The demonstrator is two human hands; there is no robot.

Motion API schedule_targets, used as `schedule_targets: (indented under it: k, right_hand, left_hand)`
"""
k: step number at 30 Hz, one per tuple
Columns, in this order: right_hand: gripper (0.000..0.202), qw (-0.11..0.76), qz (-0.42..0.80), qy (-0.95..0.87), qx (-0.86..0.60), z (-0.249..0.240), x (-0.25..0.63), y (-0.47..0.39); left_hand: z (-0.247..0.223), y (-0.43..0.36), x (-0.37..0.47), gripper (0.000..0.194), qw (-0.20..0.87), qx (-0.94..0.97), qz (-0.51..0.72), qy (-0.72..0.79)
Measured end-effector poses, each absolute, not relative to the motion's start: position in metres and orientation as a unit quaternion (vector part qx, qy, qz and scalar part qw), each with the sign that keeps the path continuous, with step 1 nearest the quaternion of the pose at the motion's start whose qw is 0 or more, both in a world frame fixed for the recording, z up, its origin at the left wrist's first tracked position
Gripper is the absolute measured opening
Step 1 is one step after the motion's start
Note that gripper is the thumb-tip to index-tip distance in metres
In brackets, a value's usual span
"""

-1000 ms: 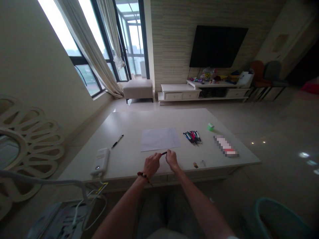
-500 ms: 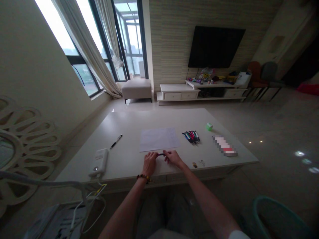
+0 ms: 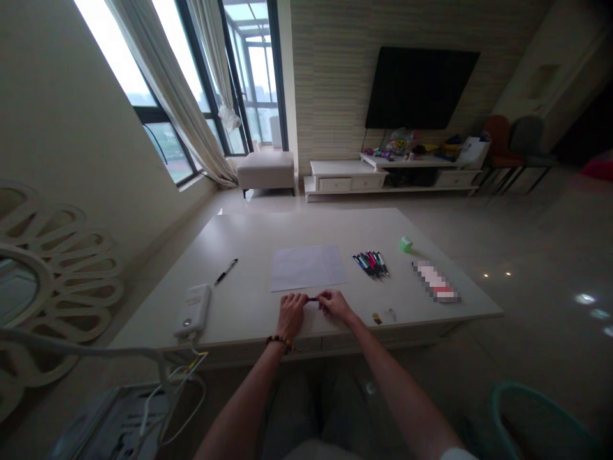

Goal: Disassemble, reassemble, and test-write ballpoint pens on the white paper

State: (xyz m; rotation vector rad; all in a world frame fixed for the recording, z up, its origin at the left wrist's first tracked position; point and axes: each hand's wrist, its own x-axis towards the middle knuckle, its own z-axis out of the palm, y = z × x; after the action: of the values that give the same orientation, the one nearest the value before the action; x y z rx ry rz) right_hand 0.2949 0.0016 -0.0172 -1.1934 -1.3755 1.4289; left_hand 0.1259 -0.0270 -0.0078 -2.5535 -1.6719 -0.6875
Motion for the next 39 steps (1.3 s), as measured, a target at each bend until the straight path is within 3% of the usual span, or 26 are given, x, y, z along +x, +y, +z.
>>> schedule_targets:
  k: [39]
  right_hand:
    - [0.041,0.472,0.513,-0.525,-0.488,-0.0205,0.2920,-0.0004]
  left_hand:
    - [-0.0112,-0.0278,0.1247,0.025,0.024,-0.822,-0.207,-0.531]
